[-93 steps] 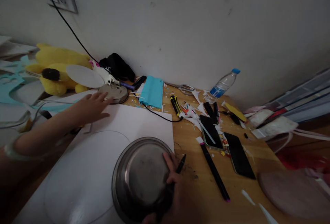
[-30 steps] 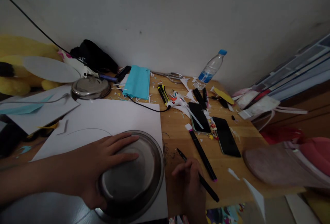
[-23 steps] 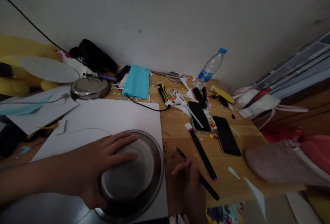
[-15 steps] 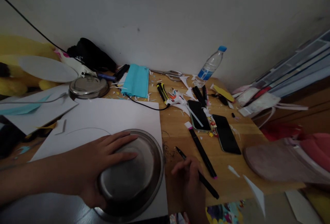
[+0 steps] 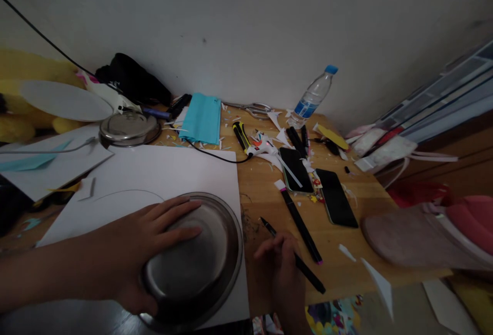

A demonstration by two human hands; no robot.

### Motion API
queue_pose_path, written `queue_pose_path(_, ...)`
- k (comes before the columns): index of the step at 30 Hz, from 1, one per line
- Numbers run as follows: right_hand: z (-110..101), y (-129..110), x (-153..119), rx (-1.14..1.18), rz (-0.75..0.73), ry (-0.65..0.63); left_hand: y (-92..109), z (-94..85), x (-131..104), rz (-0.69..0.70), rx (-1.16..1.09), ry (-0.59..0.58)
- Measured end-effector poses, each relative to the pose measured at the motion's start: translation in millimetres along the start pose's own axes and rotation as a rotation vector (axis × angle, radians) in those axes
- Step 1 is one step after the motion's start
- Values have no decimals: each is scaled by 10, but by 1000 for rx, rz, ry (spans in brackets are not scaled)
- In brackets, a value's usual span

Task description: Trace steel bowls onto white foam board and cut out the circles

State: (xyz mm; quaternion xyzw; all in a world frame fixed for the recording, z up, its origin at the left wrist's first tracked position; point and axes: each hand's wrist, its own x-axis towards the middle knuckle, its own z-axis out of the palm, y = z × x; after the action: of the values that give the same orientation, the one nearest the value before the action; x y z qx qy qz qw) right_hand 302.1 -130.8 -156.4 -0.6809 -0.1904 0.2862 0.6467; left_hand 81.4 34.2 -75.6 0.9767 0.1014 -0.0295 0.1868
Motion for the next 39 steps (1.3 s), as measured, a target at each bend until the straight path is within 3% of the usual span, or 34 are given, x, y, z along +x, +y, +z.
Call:
queue_pose_path(21, -13, 7, 7, -64, -59, -10, -28, -4, 25, 2, -25, -18)
queue_pose_path(30, 89, -124, 158, -292, -84, -103, -56, 41, 1, 28, -45, 22)
queue_pose_path(34, 163, -202, 278, -318, -45, -207, -32, 16, 10, 22, -51, 30)
queue_pose_path(39, 174, -257, 382, -448, -171, -212, 7, -37, 37, -19, -38, -28)
